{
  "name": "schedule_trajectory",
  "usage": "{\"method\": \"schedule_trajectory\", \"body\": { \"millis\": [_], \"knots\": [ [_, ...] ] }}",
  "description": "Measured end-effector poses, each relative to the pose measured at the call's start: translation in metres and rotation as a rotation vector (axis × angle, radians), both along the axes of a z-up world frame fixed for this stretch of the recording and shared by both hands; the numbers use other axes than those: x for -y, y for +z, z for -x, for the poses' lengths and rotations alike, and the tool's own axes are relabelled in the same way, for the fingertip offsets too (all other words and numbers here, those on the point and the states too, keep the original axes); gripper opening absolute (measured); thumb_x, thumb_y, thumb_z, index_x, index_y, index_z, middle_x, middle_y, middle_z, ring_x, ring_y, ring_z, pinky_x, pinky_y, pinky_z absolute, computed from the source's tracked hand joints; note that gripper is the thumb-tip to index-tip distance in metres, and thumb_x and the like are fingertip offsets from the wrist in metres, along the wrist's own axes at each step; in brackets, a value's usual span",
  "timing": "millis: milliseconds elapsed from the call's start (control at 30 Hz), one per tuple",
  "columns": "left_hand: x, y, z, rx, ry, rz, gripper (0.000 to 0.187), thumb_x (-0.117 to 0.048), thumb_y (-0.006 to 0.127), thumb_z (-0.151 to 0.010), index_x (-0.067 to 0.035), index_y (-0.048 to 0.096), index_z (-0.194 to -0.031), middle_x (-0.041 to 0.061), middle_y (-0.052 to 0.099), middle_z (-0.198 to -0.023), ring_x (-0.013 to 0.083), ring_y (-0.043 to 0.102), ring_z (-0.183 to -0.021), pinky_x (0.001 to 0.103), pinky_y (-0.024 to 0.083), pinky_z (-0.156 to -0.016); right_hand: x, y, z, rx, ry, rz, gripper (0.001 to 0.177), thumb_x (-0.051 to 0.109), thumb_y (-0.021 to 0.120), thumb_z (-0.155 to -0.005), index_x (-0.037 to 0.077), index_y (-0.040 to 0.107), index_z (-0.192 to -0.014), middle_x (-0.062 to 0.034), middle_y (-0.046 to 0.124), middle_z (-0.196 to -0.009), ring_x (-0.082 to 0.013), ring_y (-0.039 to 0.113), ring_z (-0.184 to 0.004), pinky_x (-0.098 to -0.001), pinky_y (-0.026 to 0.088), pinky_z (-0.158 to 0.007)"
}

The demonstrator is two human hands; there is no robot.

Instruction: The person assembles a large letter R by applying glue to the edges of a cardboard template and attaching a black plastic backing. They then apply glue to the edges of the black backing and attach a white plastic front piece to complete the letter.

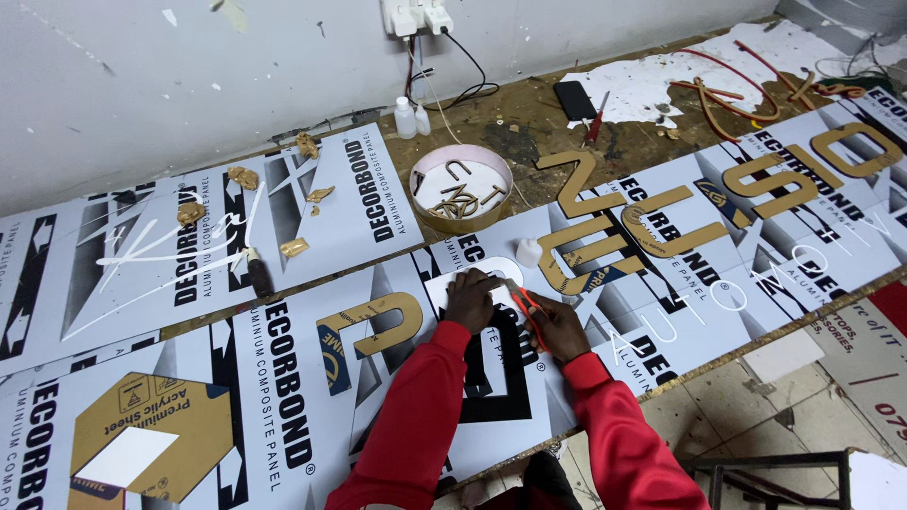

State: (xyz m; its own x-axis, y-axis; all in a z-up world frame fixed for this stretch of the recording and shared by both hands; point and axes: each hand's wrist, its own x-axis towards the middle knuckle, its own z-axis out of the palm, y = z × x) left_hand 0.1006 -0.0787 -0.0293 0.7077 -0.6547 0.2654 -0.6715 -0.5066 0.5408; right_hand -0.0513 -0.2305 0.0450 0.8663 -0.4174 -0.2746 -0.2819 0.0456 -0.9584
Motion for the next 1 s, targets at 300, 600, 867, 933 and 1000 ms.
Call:
{"method": "schedule_trajectory", "body": {
  "millis": [300, 600, 867, 933, 1000],
  "knots": [
    [0.021, 0.007, -0.005, -0.058, 0.176, 0.072, 0.016, -0.036, 0.067, -0.091, -0.029, 0.066, -0.105, -0.006, 0.059, -0.094, 0.0246, 0.06, -0.105, 0.049, 0.046, -0.092, -0.011, 0.009, 0.017, 0.173, -0.103, -0.004, 0.042, 0.01, 0.054, -0.103, 0.006, 0.057, -0.145, -0.0243, 0.07, -0.083, -0.0264, 0.07, -0.057, -0.0327, 0.064, -0.044],
    [0.067, 0.017, -0.007, -0.061, 0.276, -0.257, 0.016, -0.021, 0.063, -0.09, -0.007, 0.069, -0.096, 0.017, 0.068, -0.1, 0.036, 0.064, -0.109, 0.049, 0.054, -0.087, -0.01, -0.001, 0.018, 0.239, -0.144, -0.053, 0.042, 0.011, 0.055, -0.104, 0.013, 0.059, -0.145, -0.0241, 0.071, -0.085, -0.0262, 0.07, -0.058, -0.0323, 0.064, -0.043],
    [0.072, 0.054, 0.005, -0.141, 0.265, -0.408, 0.041, -0.025, 0.06, -0.092, 0.003, 0.061, -0.122, 0.023, 0.066, -0.118, 0.0382, 0.061, -0.117, 0.048, 0.053, -0.093, -0.01, -0.003, 0.019, 0.262, -0.131, -0.056, 0.042, 0.011, 0.056, -0.103, 0.013, 0.058, -0.145, -0.0233, 0.07, -0.085, -0.0252, 0.07, -0.058, -0.0315, 0.063, -0.042],
    [0.071, 0.053, 0.005, -0.137, 0.254, -0.418, 0.05, -0.024, 0.059, -0.094, 0.008, 0.057, -0.132, 0.027, 0.064, -0.124, 0.041, 0.06, -0.12, 0.049, 0.051, -0.096, -0.009, -0.006, 0.018, 0.271, -0.132, -0.058, 0.042, 0.011, 0.056, -0.103, 0.015, 0.059, -0.145, -0.0234, 0.071, -0.085, -0.0255, 0.07, -0.057, -0.0322, 0.063, -0.042],
    [0.074, 0.037, -0.003, -0.123, 0.247, -0.375, 0.044, -0.024, 0.062, -0.093, 0.008, 0.061, -0.123, 0.026, 0.065, -0.118, 0.0416, 0.061, -0.117, 0.049, 0.052, -0.095, -0.008, -0.007, 0.019, 0.271, -0.147, -0.036, 0.042, 0.011, 0.055, -0.104, 0.013, 0.059, -0.145, -0.0247, 0.071, -0.085, -0.0258, 0.07, -0.058, -0.0319, 0.063, -0.043]
  ]
}}
